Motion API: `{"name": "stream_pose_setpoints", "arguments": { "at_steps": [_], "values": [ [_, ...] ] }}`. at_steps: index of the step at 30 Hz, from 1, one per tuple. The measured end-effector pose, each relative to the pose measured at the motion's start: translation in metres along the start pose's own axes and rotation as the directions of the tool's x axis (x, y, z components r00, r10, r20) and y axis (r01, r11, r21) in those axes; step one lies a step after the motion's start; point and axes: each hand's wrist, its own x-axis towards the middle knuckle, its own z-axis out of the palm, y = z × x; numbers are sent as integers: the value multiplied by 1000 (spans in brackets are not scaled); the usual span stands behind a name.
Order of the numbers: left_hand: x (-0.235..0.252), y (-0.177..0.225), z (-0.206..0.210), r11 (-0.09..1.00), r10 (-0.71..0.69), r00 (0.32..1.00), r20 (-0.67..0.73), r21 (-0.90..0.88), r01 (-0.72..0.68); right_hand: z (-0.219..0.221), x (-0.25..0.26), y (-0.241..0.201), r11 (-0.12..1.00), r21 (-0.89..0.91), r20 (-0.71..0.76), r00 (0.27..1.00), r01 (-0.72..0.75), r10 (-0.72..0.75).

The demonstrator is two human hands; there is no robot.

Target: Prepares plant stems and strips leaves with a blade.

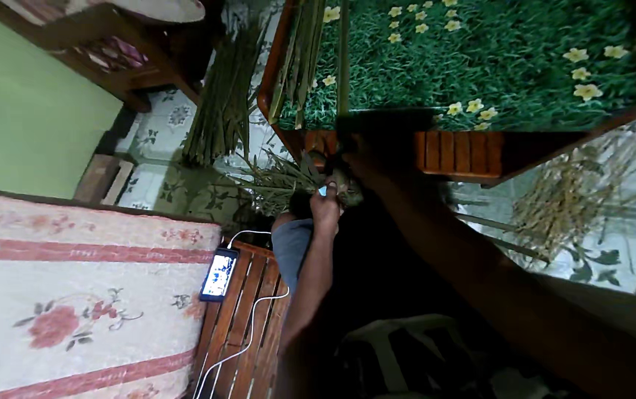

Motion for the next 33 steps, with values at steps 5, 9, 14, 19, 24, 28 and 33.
{"name": "stream_pose_setpoints", "arguments": {
  "at_steps": [5,9,14,19,24,28,33],
  "values": [
    [0,-5,4,988,43,998,-37,149,-37,6,-7,8,998,40,8,999,-37,37],
    [-3,-8,7,993,7,1000,-15,115,-5,5,-7,21,995,95,-9,1000,4,-3],
    [1,9,-1,986,-101,990,-99,-141,86,-25,-31,19,946,257,95,980,-196,177],
    [41,39,-10,992,-54,981,-187,-127,30,-47,-47,36,837,473,110,961,-275,254],
    [38,15,-10,991,22,957,-290,129,17,-49,-56,34,979,89,89,981,-181,174],
    [1,-23,25,950,-161,986,52,278,140,-33,-59,43,986,-69,85,984,-149,155],
    [2,-37,32,944,-217,974,72,270,190,-34,-70,26,951,-242,-32,981,-193,190]
  ]
}}
